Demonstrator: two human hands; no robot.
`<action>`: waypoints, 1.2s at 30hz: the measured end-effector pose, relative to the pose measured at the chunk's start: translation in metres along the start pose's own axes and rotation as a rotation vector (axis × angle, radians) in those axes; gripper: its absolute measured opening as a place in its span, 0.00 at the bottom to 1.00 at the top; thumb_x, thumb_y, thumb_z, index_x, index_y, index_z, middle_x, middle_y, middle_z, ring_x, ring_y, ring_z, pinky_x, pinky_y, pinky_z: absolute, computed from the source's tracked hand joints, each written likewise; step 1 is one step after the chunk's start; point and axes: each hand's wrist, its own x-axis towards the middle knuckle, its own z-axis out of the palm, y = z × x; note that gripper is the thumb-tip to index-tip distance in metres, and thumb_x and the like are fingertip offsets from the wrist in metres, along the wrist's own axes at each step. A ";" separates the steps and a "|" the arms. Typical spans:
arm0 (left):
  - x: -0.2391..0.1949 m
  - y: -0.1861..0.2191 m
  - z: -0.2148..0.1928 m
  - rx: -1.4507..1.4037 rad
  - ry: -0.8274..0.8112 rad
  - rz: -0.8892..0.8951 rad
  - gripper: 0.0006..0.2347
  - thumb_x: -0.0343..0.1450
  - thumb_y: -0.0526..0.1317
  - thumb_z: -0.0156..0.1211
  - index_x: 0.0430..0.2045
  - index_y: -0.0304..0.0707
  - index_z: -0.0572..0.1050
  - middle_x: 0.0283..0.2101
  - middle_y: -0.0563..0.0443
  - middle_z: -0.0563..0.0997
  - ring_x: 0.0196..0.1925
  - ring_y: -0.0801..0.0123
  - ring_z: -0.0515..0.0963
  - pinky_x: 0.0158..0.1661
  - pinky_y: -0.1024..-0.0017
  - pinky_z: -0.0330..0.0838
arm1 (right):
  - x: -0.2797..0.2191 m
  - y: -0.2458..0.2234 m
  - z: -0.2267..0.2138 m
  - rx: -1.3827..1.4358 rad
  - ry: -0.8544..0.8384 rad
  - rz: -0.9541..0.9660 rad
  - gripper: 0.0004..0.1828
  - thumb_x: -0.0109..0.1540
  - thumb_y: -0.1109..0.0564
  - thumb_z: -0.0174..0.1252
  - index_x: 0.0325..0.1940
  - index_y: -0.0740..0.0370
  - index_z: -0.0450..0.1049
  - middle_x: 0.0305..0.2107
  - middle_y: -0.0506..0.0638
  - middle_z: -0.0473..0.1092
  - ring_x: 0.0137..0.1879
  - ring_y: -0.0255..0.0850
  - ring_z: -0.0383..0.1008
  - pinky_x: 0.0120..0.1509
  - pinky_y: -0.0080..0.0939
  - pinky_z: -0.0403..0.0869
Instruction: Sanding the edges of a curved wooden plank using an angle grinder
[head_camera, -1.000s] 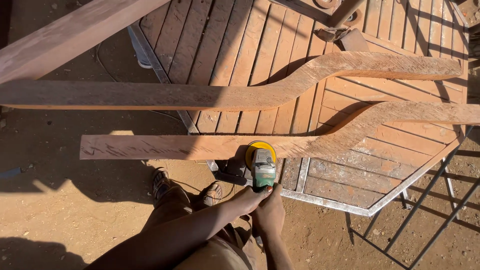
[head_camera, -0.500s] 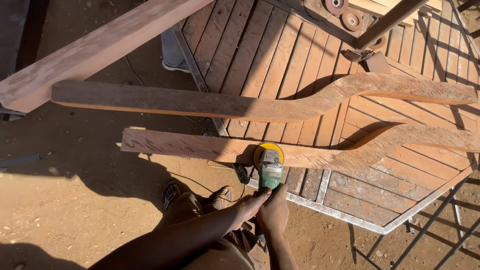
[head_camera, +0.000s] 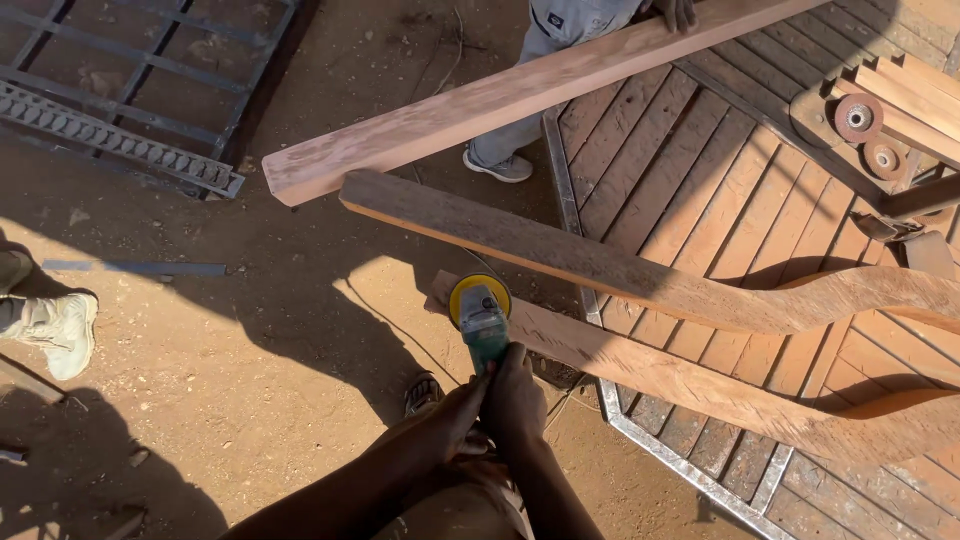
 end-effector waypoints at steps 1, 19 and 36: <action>-0.010 0.006 -0.011 -0.049 -0.014 0.019 0.33 0.70 0.71 0.35 0.62 0.57 0.69 0.65 0.50 0.74 0.56 0.49 0.80 0.53 0.52 0.75 | 0.002 -0.014 0.004 -0.020 -0.012 -0.025 0.13 0.71 0.46 0.45 0.49 0.56 0.56 0.46 0.60 0.71 0.42 0.69 0.76 0.38 0.70 0.71; 0.027 0.008 -0.004 0.272 -0.158 0.212 0.29 0.71 0.68 0.42 0.45 0.41 0.71 0.40 0.46 0.80 0.35 0.60 0.80 0.32 0.66 0.75 | -0.022 -0.012 -0.011 0.101 0.152 0.282 0.16 0.66 0.47 0.51 0.48 0.58 0.56 0.45 0.67 0.74 0.46 0.73 0.75 0.45 0.69 0.68; 0.068 0.010 -0.032 0.788 -0.197 0.265 0.24 0.74 0.68 0.42 0.32 0.46 0.66 0.31 0.53 0.71 0.26 0.67 0.70 0.32 0.67 0.65 | -0.039 0.022 -0.023 0.112 0.195 0.413 0.27 0.55 0.46 0.60 0.56 0.51 0.61 0.45 0.57 0.77 0.45 0.63 0.78 0.44 0.64 0.70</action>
